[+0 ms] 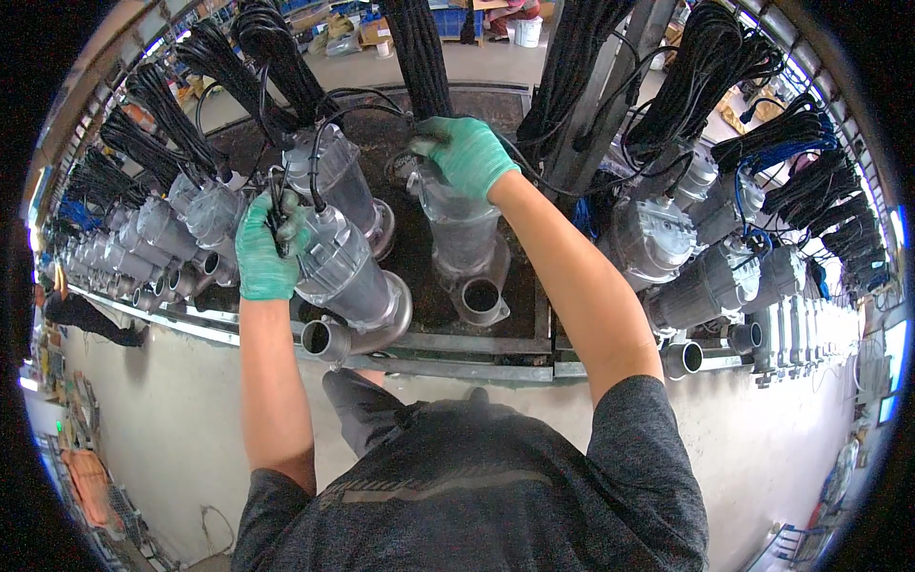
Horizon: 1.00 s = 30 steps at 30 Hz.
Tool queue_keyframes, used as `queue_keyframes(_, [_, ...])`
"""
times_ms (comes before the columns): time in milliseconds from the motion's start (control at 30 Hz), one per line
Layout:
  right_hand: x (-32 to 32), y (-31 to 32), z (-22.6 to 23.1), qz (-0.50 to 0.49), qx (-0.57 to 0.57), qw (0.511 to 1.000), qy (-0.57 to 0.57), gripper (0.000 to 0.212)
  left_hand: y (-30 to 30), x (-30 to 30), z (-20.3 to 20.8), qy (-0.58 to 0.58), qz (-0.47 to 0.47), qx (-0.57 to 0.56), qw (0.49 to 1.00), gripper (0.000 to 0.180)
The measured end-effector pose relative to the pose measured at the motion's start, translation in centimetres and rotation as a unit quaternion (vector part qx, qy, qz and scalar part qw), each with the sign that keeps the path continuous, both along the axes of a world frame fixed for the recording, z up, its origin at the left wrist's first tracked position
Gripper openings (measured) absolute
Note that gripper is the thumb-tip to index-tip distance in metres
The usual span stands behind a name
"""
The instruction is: The person, wearing green gloves, works on a line of water pumps, inserting small metal components into the top housing of each unit and tightening them by hand.
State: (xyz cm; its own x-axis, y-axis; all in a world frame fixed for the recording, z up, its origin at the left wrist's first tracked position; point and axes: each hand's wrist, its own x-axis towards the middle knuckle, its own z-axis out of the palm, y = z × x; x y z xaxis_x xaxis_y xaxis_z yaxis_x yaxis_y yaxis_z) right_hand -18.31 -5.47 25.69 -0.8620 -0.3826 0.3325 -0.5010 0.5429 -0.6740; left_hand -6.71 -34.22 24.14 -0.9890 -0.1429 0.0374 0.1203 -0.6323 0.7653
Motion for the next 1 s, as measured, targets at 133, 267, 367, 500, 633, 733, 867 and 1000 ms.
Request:
queue_keyframes(133, [0.0,-0.2,0.3,-0.004,0.002,1.0,-0.029,0.035,-0.5,-0.5,-0.2,-0.025,0.022,-0.001,0.999,0.018])
queue_keyframes(267, [-1.3,1.2,-0.9,0.033,0.074,0.988,0.132,0.035,0.3,-0.6,-0.1,-0.016,0.016,-0.015,1.0,0.018])
queue_keyframes(367, [0.3,0.5,1.5,0.05,0.012,0.994,-0.098,0.033,-0.8,-0.4,-0.7,-0.016,0.017,-0.021,1.0,0.02])
queue_keyframes(500, [-0.3,1.0,1.3,0.033,0.059,0.997,-0.03,0.036,0.1,-0.3,-0.2,-0.006,0.021,-0.054,0.998,0.021])
queue_keyframes(633, [-0.6,0.5,0.9,0.017,0.067,0.998,-0.007,0.042,0.1,-0.2,-0.2,0.003,0.012,-0.045,0.999,0.023])
queue_keyframes(733, [-0.7,0.2,0.7,-0.005,0.076,0.997,0.005,0.051,-0.2,-0.4,-0.7,0.008,0.01,-0.052,0.999,0.023])
queue_keyframes(867, [-0.7,0.0,0.1,-0.025,0.033,0.999,0.019,0.05,-0.2,-0.6,-0.7,0.003,0.016,-0.054,0.998,0.022])
queue_keyframes(1000, [-1.0,0.0,-0.3,-0.019,0.046,0.998,0.025,0.048,0.6,-0.2,-0.1,-0.002,0.04,-0.039,0.998,0.023])
